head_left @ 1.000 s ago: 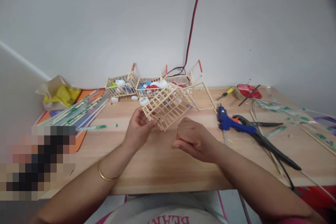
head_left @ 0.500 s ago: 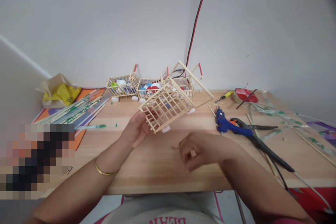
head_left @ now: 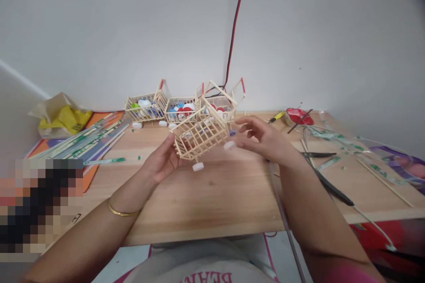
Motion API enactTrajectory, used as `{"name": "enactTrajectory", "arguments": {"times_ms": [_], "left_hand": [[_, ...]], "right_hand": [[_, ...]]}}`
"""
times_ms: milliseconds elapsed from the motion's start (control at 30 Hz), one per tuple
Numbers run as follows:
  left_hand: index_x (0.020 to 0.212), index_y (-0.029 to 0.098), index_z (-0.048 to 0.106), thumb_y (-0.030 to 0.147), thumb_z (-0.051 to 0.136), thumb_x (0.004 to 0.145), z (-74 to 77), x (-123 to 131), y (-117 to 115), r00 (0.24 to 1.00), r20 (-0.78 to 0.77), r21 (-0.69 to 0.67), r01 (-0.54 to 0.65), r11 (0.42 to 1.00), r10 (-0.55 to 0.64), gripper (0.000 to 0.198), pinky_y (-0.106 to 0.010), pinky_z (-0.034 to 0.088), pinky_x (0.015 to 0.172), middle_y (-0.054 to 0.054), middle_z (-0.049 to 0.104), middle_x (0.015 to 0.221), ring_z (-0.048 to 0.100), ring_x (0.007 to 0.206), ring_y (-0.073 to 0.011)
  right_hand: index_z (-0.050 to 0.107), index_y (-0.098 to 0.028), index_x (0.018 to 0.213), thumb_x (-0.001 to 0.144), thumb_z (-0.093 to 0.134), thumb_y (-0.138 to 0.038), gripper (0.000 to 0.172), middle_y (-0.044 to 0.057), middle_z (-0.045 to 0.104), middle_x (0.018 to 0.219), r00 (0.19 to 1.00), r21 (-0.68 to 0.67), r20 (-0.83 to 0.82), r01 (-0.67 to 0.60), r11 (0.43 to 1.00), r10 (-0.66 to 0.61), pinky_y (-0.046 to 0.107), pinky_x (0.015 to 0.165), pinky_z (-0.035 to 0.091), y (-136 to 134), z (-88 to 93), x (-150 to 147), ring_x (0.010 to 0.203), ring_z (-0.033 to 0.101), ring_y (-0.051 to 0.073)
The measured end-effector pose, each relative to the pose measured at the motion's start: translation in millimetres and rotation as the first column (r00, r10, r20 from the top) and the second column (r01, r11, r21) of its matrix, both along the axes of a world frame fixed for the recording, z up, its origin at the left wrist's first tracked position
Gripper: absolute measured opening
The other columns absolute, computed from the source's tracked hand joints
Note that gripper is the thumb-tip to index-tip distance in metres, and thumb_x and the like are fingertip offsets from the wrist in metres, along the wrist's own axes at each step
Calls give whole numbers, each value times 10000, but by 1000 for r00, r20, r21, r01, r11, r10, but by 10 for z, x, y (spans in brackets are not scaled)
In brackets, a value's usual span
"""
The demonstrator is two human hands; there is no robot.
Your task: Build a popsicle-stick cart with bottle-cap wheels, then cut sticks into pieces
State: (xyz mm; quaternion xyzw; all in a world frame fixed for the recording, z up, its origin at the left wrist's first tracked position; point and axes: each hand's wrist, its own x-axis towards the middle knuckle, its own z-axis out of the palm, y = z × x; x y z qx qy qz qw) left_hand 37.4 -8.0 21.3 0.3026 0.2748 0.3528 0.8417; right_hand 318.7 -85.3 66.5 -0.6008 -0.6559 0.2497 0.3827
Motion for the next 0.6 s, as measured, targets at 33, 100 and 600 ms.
{"name": "enactTrajectory", "arguments": {"times_ms": [33,100,600], "left_hand": [[1168,167,625,382,517,930,-2,7,-6,1000,-17,-1,4,1000,-4,338,-329,551,874,-74,722,1053,680,933,-187],[1168,156,629,381,535,922,-13,18,-17,999,-51,-1,18,1000,-18,346,-329,533,908,-75,722,1050,674,938,-181],[970,114,704,532,600,837,-103,-54,78,957,-282,58,94,994,-74,451,-328,586,728,-150,740,901,704,799,-211]], "right_hand": [[555,-267,1208,699,763,-441,577,58,601,1142,1000,14,8,-17,1000,17,320,759,470,21,-28,-59,904,591,190],[537,-271,1243,720,749,-392,578,67,571,1270,997,14,17,-78,997,78,347,837,467,56,-77,-156,1030,589,217],[540,-210,1273,754,660,-185,533,74,613,1234,945,-80,-5,-326,942,327,345,944,455,138,-211,-144,1116,573,220]]}}
